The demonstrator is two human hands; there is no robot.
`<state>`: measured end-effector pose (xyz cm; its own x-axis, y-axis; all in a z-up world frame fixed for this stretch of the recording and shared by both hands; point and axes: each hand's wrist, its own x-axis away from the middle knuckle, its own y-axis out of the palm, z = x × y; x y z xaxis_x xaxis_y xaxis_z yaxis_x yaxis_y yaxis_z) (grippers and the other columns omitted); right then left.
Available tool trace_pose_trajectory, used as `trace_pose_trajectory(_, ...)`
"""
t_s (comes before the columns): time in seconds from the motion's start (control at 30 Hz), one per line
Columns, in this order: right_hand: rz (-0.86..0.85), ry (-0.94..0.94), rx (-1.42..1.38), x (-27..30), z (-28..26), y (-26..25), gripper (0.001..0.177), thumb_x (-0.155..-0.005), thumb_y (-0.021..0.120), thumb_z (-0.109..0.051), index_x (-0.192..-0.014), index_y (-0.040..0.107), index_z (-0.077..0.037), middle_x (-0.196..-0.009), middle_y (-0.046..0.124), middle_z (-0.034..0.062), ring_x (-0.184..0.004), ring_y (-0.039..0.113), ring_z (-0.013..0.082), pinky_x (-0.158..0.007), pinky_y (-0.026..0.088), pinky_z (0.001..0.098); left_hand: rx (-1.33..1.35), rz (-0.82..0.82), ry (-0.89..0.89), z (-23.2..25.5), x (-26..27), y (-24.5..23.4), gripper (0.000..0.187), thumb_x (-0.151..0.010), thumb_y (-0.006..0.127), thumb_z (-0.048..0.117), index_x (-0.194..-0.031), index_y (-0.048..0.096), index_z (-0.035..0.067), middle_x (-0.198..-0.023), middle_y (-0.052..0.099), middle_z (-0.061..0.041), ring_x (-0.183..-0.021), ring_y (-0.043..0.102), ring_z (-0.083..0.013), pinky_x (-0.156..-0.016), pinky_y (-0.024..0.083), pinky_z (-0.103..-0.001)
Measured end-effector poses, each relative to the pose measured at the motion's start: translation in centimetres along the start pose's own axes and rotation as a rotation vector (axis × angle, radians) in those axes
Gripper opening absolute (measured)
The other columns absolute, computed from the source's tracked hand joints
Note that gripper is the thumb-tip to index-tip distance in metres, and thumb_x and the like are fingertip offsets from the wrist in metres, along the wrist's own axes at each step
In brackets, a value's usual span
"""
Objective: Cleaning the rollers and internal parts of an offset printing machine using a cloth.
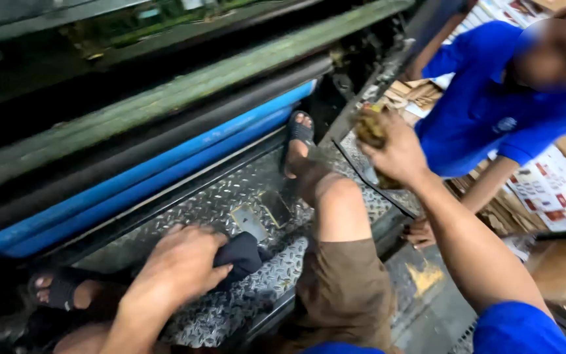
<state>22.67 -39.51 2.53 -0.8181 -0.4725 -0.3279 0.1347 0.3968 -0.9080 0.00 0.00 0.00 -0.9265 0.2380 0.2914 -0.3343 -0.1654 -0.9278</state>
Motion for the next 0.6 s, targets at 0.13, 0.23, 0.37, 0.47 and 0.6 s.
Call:
trace_pose_trajectory(0.13,-0.206,-0.301,-0.059,-5.3,-9.2,3.8,0.074,-0.076,0.076,-0.02,-0.146,0.06,-0.004,-0.124,0.062,0.0255,-0.098,0.063,0.044,-0.084,0.053,0.0485,0.037,-0.098,-0.049,-1.1,1.1,1.1,0.034,-0.086,0.076,0.044,-0.11,0.074,0.02,-0.109,0.074,-0.004,-0.108,0.067,-0.0307,-0.1,0.05,-0.046)
trace_pose_trajectory(0.23,-0.441,-0.646,-0.042,-7.6,-15.0,8.0,0.065,-0.078,0.073,-0.02,-0.14,0.062,-0.005,-0.135,0.064,0.0202,-0.11,0.067,0.0382,-0.094,0.057,0.0479,0.16,-0.153,-0.117,-2.3,1.4,3.0,0.027,-0.081,0.08,0.037,-0.094,0.074,0.014,-0.093,0.078,-0.009,-0.091,0.072,-0.0386,-0.083,0.057,-0.048)
trace_pose_trajectory(0.37,-0.948,-0.424,0.057,-7.6,-22.1,12.9,0.05,-0.101,0.049,-0.035,-0.15,0.053,-0.027,-0.141,0.054,0.0091,-0.102,0.064,0.0345,-0.085,0.058,0.0512,0.081,-0.142,-0.167,-2.7,1.8,5.8,0.026,-0.077,0.079,0.033,-0.079,0.077,0.007,-0.081,0.076,-0.014,-0.071,0.072,-0.0406,-0.068,0.059,-0.049)
trace_pose_trajectory(0.47,-1.009,-0.444,0.071,-6.9,-22.9,16.0,0.035,-0.102,0.051,-0.036,-0.133,0.065,-0.025,-0.113,0.073,0.0073,-0.09,0.069,0.0331,-0.079,0.058,0.0517,0.048,-0.074,-0.053,-1.3,2.5,4.6,0.028,-0.078,0.082,0.036,-0.085,0.075,0.009,-0.086,0.074,-0.016,-0.08,0.069,-0.0385,-0.077,0.053,-0.049)
trace_pose_trajectory(0.6,-1.363,-0.367,0.068,-6.5,-25.9,13.4,0.065,-0.099,0.07,-0.018,-0.158,0.041,-0.019,-0.152,0.051,0.0145,-0.1,0.071,0.0312,-0.083,0.069,0.0429,0.094,-0.118,0.116,0.5,3.8,4.3,0.036,-0.079,0.087,0.039,-0.101,0.075,0.013,-0.106,0.069,-0.015,-0.109,0.061,-0.0381,-0.097,0.044,-0.051)
